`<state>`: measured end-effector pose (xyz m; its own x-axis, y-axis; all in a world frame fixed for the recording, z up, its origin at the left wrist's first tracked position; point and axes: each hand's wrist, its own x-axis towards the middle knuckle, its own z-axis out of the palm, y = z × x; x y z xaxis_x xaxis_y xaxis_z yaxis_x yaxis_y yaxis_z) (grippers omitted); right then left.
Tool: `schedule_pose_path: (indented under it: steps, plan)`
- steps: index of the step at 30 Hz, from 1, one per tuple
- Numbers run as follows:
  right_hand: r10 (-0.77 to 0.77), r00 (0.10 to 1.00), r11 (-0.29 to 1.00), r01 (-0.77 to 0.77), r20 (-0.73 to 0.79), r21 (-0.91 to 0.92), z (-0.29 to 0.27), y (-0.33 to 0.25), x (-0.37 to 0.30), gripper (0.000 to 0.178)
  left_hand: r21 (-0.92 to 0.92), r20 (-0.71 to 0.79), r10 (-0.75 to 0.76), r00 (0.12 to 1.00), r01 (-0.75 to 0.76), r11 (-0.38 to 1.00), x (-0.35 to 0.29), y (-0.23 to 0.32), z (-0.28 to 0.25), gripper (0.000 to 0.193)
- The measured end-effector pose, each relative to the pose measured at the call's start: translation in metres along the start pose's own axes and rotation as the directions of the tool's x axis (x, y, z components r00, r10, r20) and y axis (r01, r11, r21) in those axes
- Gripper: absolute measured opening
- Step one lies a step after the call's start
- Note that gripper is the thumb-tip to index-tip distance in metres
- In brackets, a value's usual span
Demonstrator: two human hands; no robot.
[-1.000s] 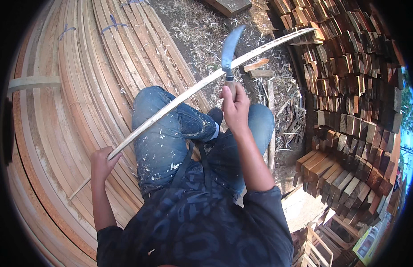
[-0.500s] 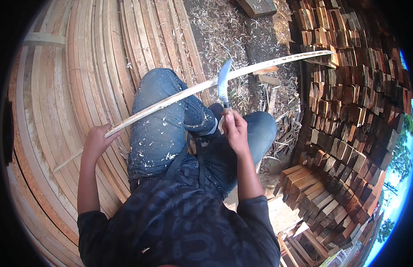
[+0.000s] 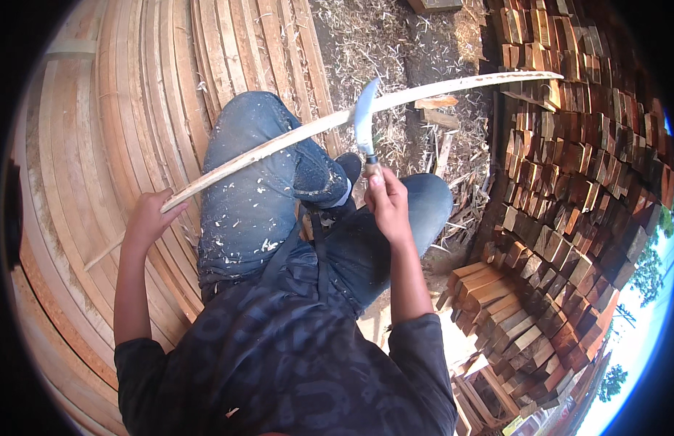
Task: The person sits on the ground and uses a curved knife to shave a long, thin piece of wood held across their lap. They repeatedly scrape the blade along the wood to remove thin shavings, occasionally adjusting their grip on the wood and the tool.
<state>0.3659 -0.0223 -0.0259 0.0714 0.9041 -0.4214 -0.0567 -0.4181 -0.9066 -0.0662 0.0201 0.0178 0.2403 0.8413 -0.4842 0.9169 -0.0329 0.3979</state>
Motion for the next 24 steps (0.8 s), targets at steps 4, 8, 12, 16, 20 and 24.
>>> schedule_pose_path:
  steps: [4, 8, 12, 16, 20, 24]
  plan:
    - [0.025, 0.996, 0.999, -0.021, 0.086, -0.045, 0.016, 0.001, -0.001, 0.023, -0.025, -0.009, 0.030, 0.999, -0.031, 0.999, 0.009, 0.005, -0.002, 0.040]
    - [-0.023, 0.998, 0.999, 0.021, 0.052, 0.044, 0.001, -0.004, 0.006, 0.021, 0.003, -0.067, 0.090, 0.994, -0.090, 0.996, 0.007, -0.007, 0.004, 0.040]
    - [0.079, 0.988, 0.995, -0.071, 0.130, -0.063, 0.017, 0.001, 0.000, 0.022, 0.058, -0.044, 0.087, 0.995, -0.084, 0.995, 0.011, -0.005, 0.003, 0.041]
    - [0.034, 0.999, 0.997, -0.036, 0.041, 0.062, 0.010, -0.024, 0.002, 0.025, 0.062, -0.076, 0.083, 0.994, -0.079, 0.995, 0.005, -0.009, 0.005, 0.042]
    - [0.101, 0.991, 0.981, -0.085, 0.085, -0.175, 0.027, -0.007, -0.005, 0.022, 0.088, -0.066, 0.111, 0.992, -0.105, 0.991, 0.012, -0.009, 0.005, 0.043]
    - [0.023, 0.998, 1.000, -0.022, 0.058, -0.013, 0.027, -0.011, -0.009, 0.023, 0.082, -0.076, 0.113, 0.991, -0.107, 0.991, 0.010, -0.008, 0.006, 0.044]
